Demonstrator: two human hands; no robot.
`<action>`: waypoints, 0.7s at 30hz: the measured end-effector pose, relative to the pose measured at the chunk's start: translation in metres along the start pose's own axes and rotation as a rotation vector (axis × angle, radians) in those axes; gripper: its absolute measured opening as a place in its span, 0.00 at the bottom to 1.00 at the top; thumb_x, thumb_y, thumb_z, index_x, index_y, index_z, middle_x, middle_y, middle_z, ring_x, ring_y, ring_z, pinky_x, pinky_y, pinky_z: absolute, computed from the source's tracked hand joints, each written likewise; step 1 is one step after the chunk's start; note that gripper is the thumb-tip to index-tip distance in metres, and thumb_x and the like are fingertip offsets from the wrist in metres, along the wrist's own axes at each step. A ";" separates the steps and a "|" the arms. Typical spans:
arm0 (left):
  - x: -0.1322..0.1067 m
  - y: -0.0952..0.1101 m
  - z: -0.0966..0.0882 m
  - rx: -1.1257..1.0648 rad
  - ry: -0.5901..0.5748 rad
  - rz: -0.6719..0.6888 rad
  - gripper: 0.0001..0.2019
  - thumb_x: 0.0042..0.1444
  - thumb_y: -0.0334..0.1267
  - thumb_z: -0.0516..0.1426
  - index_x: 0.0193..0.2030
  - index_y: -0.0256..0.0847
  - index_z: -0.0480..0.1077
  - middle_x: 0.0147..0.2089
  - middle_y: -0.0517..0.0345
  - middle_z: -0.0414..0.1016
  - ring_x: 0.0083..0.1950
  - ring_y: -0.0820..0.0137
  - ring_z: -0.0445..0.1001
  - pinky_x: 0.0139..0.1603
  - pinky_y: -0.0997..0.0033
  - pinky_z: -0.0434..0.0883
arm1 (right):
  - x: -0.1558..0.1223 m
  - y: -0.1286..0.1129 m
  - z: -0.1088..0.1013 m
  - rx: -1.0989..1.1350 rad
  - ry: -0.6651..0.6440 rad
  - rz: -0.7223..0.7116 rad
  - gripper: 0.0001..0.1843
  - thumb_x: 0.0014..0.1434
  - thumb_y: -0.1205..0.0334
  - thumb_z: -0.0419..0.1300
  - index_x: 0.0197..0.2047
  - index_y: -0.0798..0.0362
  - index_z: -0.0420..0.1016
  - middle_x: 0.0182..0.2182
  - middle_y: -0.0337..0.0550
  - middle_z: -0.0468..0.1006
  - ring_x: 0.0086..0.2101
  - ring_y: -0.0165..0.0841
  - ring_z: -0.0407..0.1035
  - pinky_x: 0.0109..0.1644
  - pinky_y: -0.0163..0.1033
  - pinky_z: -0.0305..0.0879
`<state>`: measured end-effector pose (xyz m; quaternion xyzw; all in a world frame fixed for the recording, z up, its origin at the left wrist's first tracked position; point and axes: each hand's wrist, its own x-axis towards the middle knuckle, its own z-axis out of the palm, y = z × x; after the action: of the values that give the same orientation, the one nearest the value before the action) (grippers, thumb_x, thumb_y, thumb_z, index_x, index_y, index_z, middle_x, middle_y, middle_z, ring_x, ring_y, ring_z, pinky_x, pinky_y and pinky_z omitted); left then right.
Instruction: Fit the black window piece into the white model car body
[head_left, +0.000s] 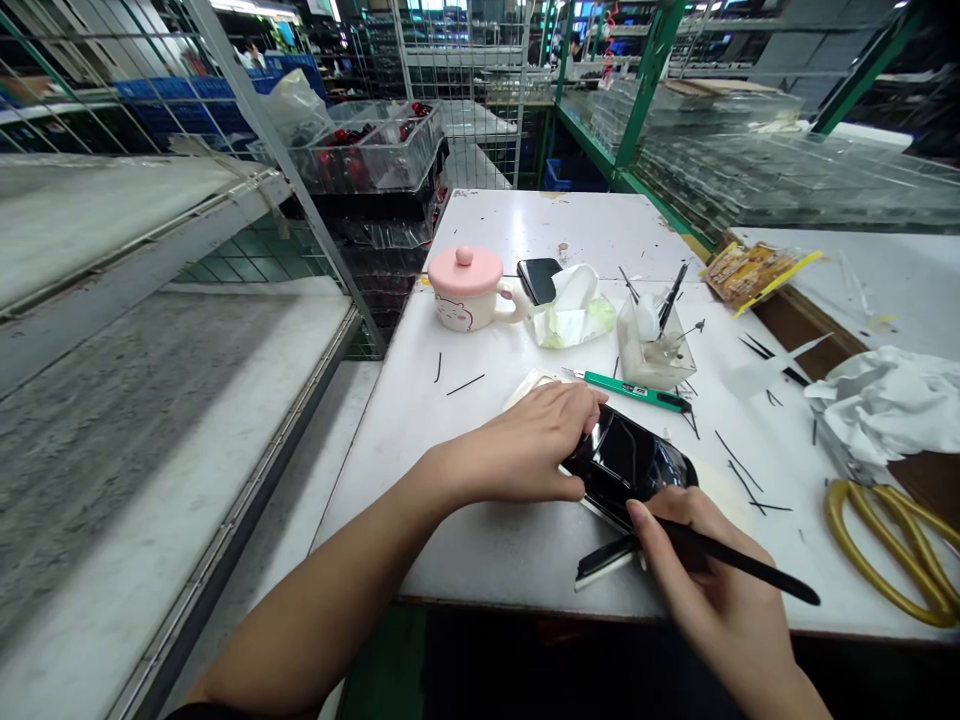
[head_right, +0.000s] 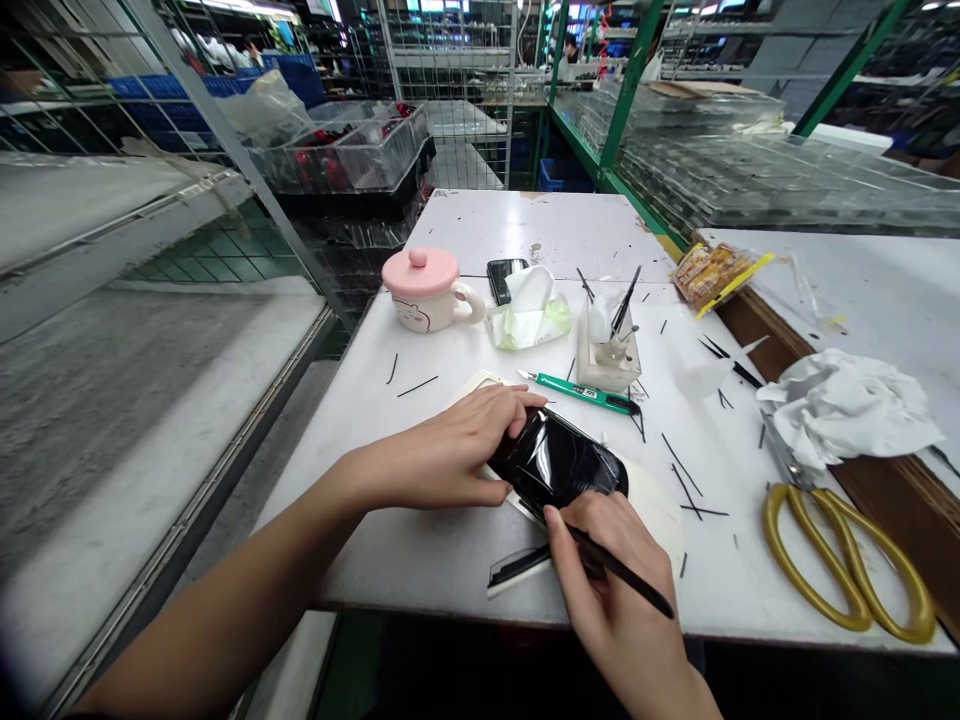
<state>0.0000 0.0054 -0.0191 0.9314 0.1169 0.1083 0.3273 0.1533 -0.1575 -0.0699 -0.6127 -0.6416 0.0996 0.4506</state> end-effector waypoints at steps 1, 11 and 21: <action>0.000 0.000 0.000 -0.002 -0.002 0.001 0.18 0.47 0.27 0.57 0.38 0.45 0.50 0.62 0.45 0.64 0.63 0.55 0.62 0.62 0.52 0.63 | 0.000 0.000 0.000 0.001 0.004 0.004 0.08 0.65 0.70 0.58 0.34 0.50 0.66 0.26 0.36 0.68 0.26 0.28 0.62 0.30 0.36 0.60; 0.000 0.000 -0.001 0.008 -0.021 -0.010 0.18 0.48 0.28 0.57 0.38 0.45 0.49 0.63 0.44 0.63 0.66 0.55 0.60 0.63 0.52 0.62 | 0.001 -0.001 -0.001 0.024 0.012 0.018 0.08 0.64 0.70 0.58 0.34 0.50 0.66 0.26 0.35 0.67 0.25 0.28 0.62 0.30 0.35 0.60; 0.001 0.003 0.002 0.095 -0.010 -0.002 0.18 0.49 0.28 0.57 0.38 0.44 0.50 0.62 0.42 0.63 0.64 0.55 0.61 0.64 0.54 0.62 | 0.002 0.000 0.001 0.011 0.012 0.017 0.08 0.65 0.68 0.58 0.33 0.50 0.66 0.25 0.36 0.68 0.25 0.29 0.62 0.30 0.36 0.60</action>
<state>0.0018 0.0023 -0.0182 0.9463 0.1210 0.0978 0.2834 0.1522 -0.1556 -0.0697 -0.6162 -0.6331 0.1033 0.4570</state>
